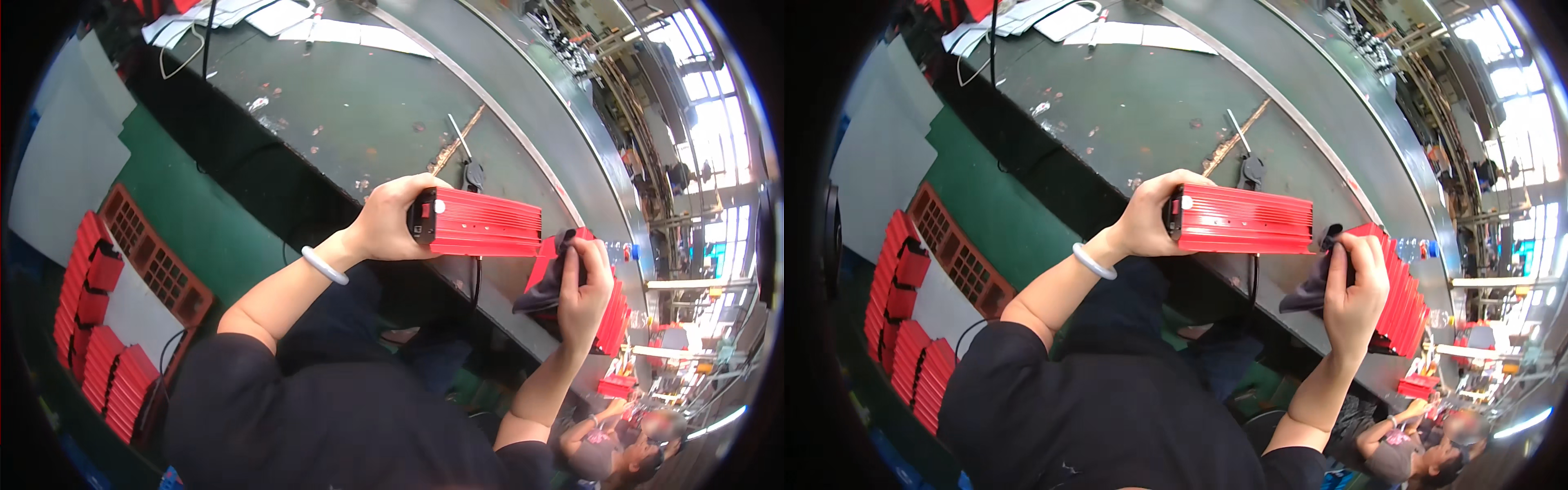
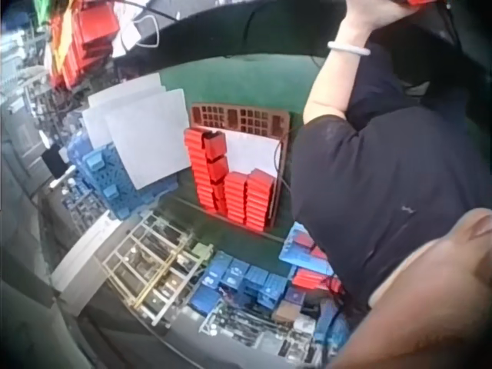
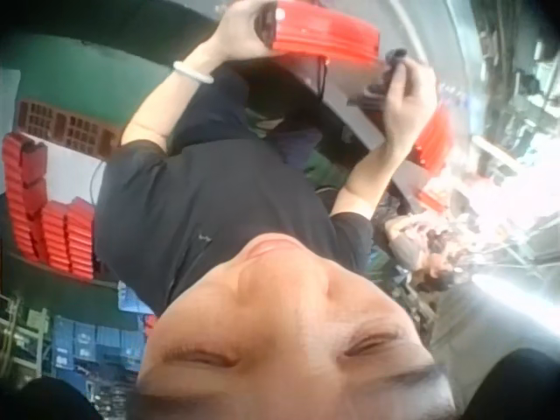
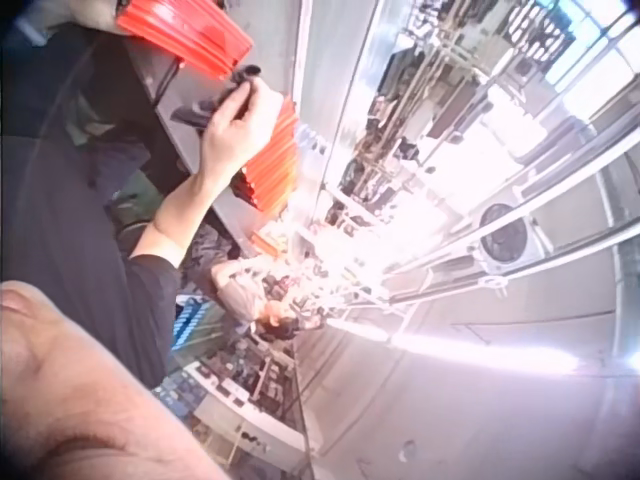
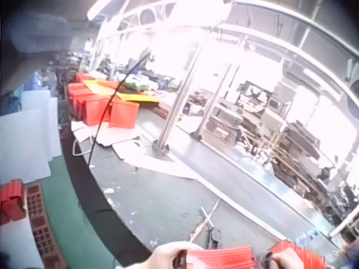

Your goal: Clean red electronic power inverter cases using an air duster and a cleaning cloth on an assembly line.

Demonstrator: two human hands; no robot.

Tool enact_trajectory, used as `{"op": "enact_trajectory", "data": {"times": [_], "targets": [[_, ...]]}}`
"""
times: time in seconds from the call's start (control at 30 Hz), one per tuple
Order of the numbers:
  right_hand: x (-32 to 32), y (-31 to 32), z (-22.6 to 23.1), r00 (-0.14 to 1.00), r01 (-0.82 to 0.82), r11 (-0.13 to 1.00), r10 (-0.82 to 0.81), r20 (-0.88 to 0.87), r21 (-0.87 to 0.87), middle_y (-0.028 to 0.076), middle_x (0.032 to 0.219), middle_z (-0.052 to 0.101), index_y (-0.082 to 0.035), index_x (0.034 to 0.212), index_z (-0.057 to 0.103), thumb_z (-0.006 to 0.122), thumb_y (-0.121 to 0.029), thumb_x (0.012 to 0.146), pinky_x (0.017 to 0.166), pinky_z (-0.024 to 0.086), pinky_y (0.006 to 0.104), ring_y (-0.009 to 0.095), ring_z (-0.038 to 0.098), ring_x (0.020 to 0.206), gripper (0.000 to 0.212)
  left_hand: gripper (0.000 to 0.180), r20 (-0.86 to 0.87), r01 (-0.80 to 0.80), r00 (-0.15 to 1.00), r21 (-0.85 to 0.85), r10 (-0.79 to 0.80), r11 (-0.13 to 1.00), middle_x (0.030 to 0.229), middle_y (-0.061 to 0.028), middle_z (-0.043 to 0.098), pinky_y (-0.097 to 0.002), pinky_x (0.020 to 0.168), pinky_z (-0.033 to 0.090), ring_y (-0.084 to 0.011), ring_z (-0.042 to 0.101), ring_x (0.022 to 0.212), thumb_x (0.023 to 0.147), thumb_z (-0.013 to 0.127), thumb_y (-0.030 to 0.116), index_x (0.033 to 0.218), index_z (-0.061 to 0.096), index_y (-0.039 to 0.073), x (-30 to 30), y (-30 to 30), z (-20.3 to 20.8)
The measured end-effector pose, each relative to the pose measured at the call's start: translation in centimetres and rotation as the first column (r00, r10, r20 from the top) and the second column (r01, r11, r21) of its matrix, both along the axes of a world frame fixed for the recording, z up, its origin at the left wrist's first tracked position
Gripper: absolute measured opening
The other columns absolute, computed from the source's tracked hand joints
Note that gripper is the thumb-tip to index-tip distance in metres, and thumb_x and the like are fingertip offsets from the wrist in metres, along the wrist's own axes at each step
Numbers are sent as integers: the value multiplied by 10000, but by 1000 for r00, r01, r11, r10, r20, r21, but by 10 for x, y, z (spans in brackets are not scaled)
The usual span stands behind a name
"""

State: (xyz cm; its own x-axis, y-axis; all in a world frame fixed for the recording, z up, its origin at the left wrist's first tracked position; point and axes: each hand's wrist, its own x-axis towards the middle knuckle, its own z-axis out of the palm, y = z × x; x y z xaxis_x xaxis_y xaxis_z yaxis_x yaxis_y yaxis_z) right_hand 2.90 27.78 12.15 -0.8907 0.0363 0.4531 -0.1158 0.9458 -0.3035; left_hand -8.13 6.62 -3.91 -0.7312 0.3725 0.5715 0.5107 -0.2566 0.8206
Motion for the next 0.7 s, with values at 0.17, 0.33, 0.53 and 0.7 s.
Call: {"op": "enact_trajectory", "data": {"times": [0.17, 0.33, 0.53, 0.7], "targets": [[2, -3, -10, 979, -58, 985, 24, 200, 164, 143, 830, 551, 29, 903, 599, 585, -7, 853, 665, 460, 345, 309, 573, 726, 64, 586, -46, -41, 998, 7, 41, 999, 1040, -116, 645, -318, 847, 501, -217, 642, 923, 607, 848, 108, 1104, 552, 17, 3, 1, 3], [4, -7, -11, 974, -31, 981, -13, 226, 194, 159, 808, 527, 44, 863, 583, 575, -20, 856, 642, 446, 363, 335, 553, 712, 64, 555, -73, -73, 995, 11, 74, 997, 1007, -110, 660, -312, 808, 517, -223, 660, 882, 606, 848, 119, 1077, 569, 25, 4, 1, 5], [2, -41, -15, 982, -41, 964, -10, 189, 263, 158, 731, 495, 16, 739, 543, 573, -57, 852, 608, 434, 417, 349, 538, 665, 137, 546, -75, -70, 995, 7, 70, 998, 1015, -116, 669, -321, 803, 527, -244, 671, 902, 595, 857, 141, 1052, 577, 36, 5, 3, 8], [-4, -94, -19, 910, -375, 924, 352, 220, 70, 128, 706, 477, 2, 750, 550, 602, -31, 816, 579, 430, 380, 314, 538, 642, 90, 486, -129, -109, 984, 90, 120, 990, 942, -113, 660, -335, 761, 529, -267, 660, 858, 606, 819, 203, 1023, 603, 78, 6, 6, 4]]}}
